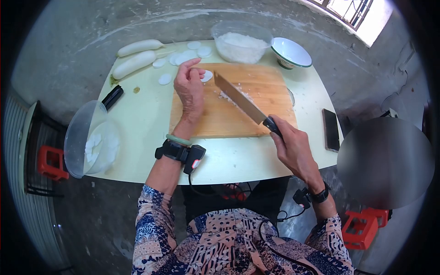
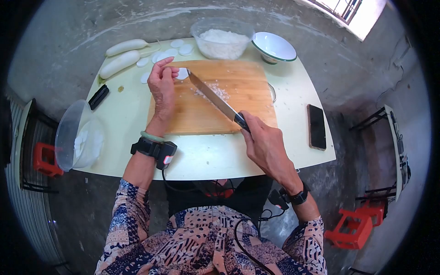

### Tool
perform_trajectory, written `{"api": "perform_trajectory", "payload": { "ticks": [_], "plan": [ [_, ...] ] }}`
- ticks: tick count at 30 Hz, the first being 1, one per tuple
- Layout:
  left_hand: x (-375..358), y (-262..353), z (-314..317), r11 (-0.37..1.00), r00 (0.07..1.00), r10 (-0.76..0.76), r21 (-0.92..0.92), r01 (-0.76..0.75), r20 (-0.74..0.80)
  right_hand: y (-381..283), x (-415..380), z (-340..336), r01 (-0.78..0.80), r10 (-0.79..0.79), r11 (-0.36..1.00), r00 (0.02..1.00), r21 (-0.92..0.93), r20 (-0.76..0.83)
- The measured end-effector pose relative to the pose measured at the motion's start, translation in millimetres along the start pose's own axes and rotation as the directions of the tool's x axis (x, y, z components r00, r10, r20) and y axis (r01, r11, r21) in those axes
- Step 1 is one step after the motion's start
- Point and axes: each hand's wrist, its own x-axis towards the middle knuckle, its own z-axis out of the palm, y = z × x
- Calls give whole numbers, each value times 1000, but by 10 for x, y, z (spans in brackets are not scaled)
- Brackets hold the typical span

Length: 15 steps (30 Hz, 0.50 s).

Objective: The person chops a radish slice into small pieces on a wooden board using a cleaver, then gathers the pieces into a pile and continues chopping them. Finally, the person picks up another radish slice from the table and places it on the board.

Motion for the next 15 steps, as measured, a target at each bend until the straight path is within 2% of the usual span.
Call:
{"api": "perform_trajectory", "payload": {
  "ticks": [4, 6, 10, 13, 15],
  "plan": [
    [43, 18, -43, 1000, 999, -3, -20, 2, -34, -16, 12, 6, -15, 16, 1000, 999, -23, 28],
    [52, 37, -68, 1000, 999, -24, -2, 23, -39, -61, -12, 0, -16, 18, 998, 999, 59, -32],
    [72, -2, -69, 1000, 998, 17, 0, -17, -54, -14, -14, 27, 4, -4, 1000, 1000, -15, 20],
    [99, -19, -97, 999, 996, 34, -4, -35, -79, -77, 2, 18, -17, 17, 998, 1000, 54, 7],
    [91, -24, -78, 999, 997, 37, -3, -38, -74, -70, -10, 50, 42, -40, 998, 999, 56, -25]
  ]
}}
